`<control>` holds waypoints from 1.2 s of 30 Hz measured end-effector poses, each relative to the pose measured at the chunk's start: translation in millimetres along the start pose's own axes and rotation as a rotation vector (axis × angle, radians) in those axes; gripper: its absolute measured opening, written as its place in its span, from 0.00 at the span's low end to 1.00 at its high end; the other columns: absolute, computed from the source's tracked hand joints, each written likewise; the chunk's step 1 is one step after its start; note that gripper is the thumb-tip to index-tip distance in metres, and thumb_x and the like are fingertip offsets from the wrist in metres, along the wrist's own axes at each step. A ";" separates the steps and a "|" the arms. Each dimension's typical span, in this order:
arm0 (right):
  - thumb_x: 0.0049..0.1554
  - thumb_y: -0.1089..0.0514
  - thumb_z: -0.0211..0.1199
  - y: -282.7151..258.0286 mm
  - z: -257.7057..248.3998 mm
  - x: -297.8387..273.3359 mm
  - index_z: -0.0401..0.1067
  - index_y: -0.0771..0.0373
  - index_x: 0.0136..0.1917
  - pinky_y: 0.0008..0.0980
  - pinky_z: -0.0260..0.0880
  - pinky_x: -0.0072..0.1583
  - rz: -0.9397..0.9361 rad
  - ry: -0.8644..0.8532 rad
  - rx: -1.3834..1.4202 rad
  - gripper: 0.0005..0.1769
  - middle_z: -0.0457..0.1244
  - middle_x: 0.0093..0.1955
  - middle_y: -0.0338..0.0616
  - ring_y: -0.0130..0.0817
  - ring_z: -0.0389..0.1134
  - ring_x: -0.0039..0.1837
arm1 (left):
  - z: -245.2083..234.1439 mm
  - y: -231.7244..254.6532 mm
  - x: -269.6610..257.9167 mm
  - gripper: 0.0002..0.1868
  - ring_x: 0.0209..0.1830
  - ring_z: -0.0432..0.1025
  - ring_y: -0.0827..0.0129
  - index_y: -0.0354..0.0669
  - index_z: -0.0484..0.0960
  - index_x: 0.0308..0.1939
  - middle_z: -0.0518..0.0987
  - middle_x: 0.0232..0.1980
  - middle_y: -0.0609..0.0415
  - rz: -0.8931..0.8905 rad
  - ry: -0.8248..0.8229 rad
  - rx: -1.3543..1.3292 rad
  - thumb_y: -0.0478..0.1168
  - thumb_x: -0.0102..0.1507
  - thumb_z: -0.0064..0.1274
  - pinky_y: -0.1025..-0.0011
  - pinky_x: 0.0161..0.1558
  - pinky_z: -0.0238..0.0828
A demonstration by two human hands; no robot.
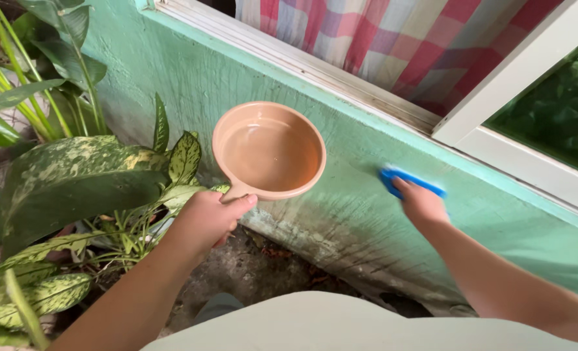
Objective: The person scrubs a wall and a window frame using a brush and water from a small container.
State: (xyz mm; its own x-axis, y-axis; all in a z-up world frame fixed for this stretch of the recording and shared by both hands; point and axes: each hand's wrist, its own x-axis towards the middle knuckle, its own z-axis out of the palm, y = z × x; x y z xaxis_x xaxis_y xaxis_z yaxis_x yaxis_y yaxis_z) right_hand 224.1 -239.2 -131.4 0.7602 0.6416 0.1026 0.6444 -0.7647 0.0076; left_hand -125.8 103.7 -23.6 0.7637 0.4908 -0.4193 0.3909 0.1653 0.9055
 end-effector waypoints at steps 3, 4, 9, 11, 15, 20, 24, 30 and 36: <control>0.56 0.58 0.58 35.7 -16.9 -42.1 0.69 0.39 0.69 0.49 0.72 0.53 0.177 -0.009 -0.096 0.27 0.68 0.62 0.43 0.50 0.71 0.58 | 6.0 6.1 1.0 0.21 0.13 0.56 0.73 0.38 0.73 0.27 0.66 0.19 0.58 0.002 0.014 0.070 0.51 0.58 0.64 0.70 0.17 0.50; 0.57 0.57 0.59 36.5 -20.7 -43.3 0.69 0.39 0.68 0.49 0.72 0.53 0.188 0.001 -0.092 0.27 0.68 0.62 0.43 0.50 0.71 0.58 | 7.9 8.2 0.0 0.21 0.13 0.57 0.74 0.38 0.74 0.27 0.67 0.19 0.58 -0.007 0.013 0.104 0.51 0.58 0.63 0.70 0.17 0.51; 0.55 0.53 0.66 -10.5 -41.1 -3.6 0.74 0.47 0.62 0.48 0.71 0.55 0.133 0.113 0.058 0.20 0.68 0.61 0.42 0.51 0.70 0.58 | 15.9 17.6 -3.9 0.21 0.14 0.57 0.74 0.38 0.76 0.28 0.66 0.19 0.58 -0.024 -0.023 0.131 0.53 0.59 0.63 0.71 0.18 0.53; 0.53 0.54 0.68 -41.5 -46.5 19.7 0.75 0.51 0.60 0.48 0.70 0.54 0.105 0.156 0.149 0.20 0.68 0.59 0.43 0.53 0.69 0.58 | 17.3 18.6 -3.8 0.21 0.14 0.58 0.74 0.37 0.77 0.27 0.67 0.19 0.58 -0.025 -0.019 0.135 0.52 0.59 0.63 0.71 0.18 0.52; 0.52 0.54 0.69 -93.2 -48.0 52.9 0.75 0.52 0.58 0.47 0.69 0.55 0.016 0.251 0.247 0.19 0.67 0.59 0.44 0.54 0.69 0.58 | 19.9 17.1 -1.9 0.22 0.13 0.57 0.73 0.36 0.77 0.26 0.68 0.19 0.58 -0.018 -0.024 0.150 0.53 0.59 0.62 0.70 0.17 0.51; 0.54 0.54 0.70 -93.0 -49.3 52.0 0.76 0.50 0.56 0.48 0.70 0.55 0.029 0.332 0.236 0.15 0.68 0.61 0.43 0.55 0.69 0.56 | 21.3 18.0 -1.2 0.21 0.14 0.58 0.75 0.38 0.75 0.26 0.68 0.20 0.58 -0.008 -0.016 0.113 0.51 0.59 0.64 0.72 0.17 0.53; 0.50 0.51 0.75 -37.2 -60.5 9.1 0.68 0.54 0.62 0.47 0.71 0.53 0.294 0.413 0.414 0.29 0.70 0.57 0.48 0.52 0.71 0.56 | 19.0 23.8 -5.3 0.21 0.13 0.56 0.75 0.39 0.74 0.26 0.66 0.19 0.60 -0.028 -0.008 0.132 0.52 0.59 0.62 0.71 0.17 0.50; 0.50 0.45 0.76 47.5 -109.0 -37.5 0.72 0.61 0.66 0.47 0.72 0.51 0.369 0.409 0.394 0.35 0.70 0.49 0.59 0.49 0.72 0.49 | 21.7 24.0 2.1 0.21 0.14 0.56 0.76 0.41 0.72 0.27 0.65 0.19 0.60 -0.004 -0.064 0.092 0.52 0.59 0.63 0.71 0.17 0.50; 0.47 0.42 0.75 38.8 -105.7 12.5 0.74 0.69 0.54 0.50 0.72 0.49 0.468 0.242 0.299 0.32 0.70 0.45 0.63 0.54 0.73 0.46 | 20.8 26.1 9.0 0.22 0.14 0.57 0.75 0.39 0.74 0.26 0.67 0.20 0.59 0.012 -0.065 0.134 0.53 0.59 0.62 0.71 0.17 0.52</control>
State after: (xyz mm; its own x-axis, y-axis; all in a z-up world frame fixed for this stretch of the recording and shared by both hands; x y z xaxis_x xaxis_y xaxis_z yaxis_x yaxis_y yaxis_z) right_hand 249.8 -267.2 -24.6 0.9505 0.1827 0.2513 0.2686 -0.8898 -0.3690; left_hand -98.0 94.7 -5.1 0.7987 0.4345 -0.4163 0.4436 0.0423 0.8952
